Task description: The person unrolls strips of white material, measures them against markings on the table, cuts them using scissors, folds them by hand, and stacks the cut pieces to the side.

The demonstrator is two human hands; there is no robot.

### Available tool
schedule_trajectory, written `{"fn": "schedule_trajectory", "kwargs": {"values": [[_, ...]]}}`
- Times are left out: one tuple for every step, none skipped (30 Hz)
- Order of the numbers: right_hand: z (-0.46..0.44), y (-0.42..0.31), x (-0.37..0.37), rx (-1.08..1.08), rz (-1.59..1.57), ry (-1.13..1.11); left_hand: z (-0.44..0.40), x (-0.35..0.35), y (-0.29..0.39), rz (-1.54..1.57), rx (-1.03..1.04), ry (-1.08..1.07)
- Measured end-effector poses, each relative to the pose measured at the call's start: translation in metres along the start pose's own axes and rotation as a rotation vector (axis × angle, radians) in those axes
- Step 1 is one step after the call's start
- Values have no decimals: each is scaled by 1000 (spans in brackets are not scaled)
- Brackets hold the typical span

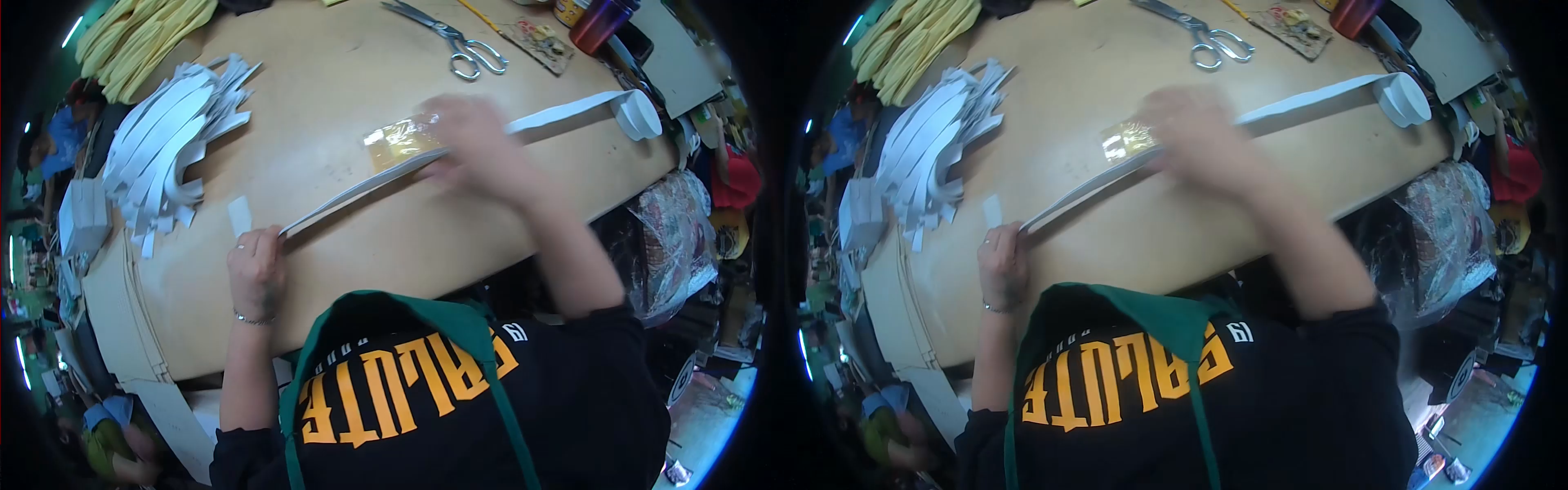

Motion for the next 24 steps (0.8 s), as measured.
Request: {"fn": "schedule_trajectory", "kwargs": {"values": [[-23, -42, 20, -20, -89, -102, 0, -4, 1, -36, 1, 3], [-42, -75, 30, -86, -65, -121, -1, -8, 3, -69, 4, 9], [-56, -99, 41, -147, -37, -141, -2, -12, 3, -55, 6, 6], [-65, -108, 48, -152, -30, -139, -4, -15, 3, -37, 10, 3], [-74, -114, 55, -159, -21, -139, -5, -17, 2, -18, 11, 3], [-80, -119, 60, -173, -10, -141, -6, -16, -1, 14, 20, 8], [-82, -122, 64, -167, -35, -143, -5, -11, -5, 47, 23, 12], [-83, -124, 67, -167, -62, -145, -5, -5, -11, 76, 22, 16], [-86, -128, 70, -175, -94, -148, -4, 0, -17, 115, 12, 30], [-91, -123, 78, -113, -161, -219, -3, 5, -23, 151, -5, 43], [-96, -115, 86, -54, -228, -295, -3, 12, -33, 289, -44, 43], [-99, -107, 95, 8, -293, -373, -2, 16, -42, 426, -80, 46], [-100, -104, 87, -19, -366, -343, 1, 27, -56, 739, -198, 32], [-102, -97, 87, 3, -554, -378, 4, 41, -65, 1057, -306, 27], [-103, -92, 85, 20, -643, -386, 7, 57, -68, 1380, -404, 28], [-102, -88, 83, 43, -730, -393, 7, 58, -66, 1434, -451, -6], [-102, -83, 83, 69, -814, -401, 6, 57, -62, 1490, -495, -42], [-102, -81, 83, 80, -868, -422, 5, 60, -58, 1550, -537, -80], [-101, -79, 83, 94, -923, -441, 1, 58, -57, 1522, -513, -40], [-100, -77, 85, 113, -982, -459, -3, 56, -56, 1492, -490, -7], [-99, -75, 87, 111, -1011, -464, -6, 54, -54, 1461, -467, 21], [-98, -73, 90, 112, -1044, -468, -7, 50, -52, 1411, -506, -8], [-97, -72, 93, 113, -1078, -469, -8, 51, -52, 1419, -497, 10], [-96, -71, 93, 130, -1092, -461, -9, 53, -51, 1425, -486, 25]]}}
Point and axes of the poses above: each hand's wrist, its own z-axis away from the middle knuckle, its own x-axis out of the palm, y = z × x, the point moved 10 cm from there along -z, towards the middle knuckle, and after that the axes turned 13 degrees about -y, right-handed, at the moved point
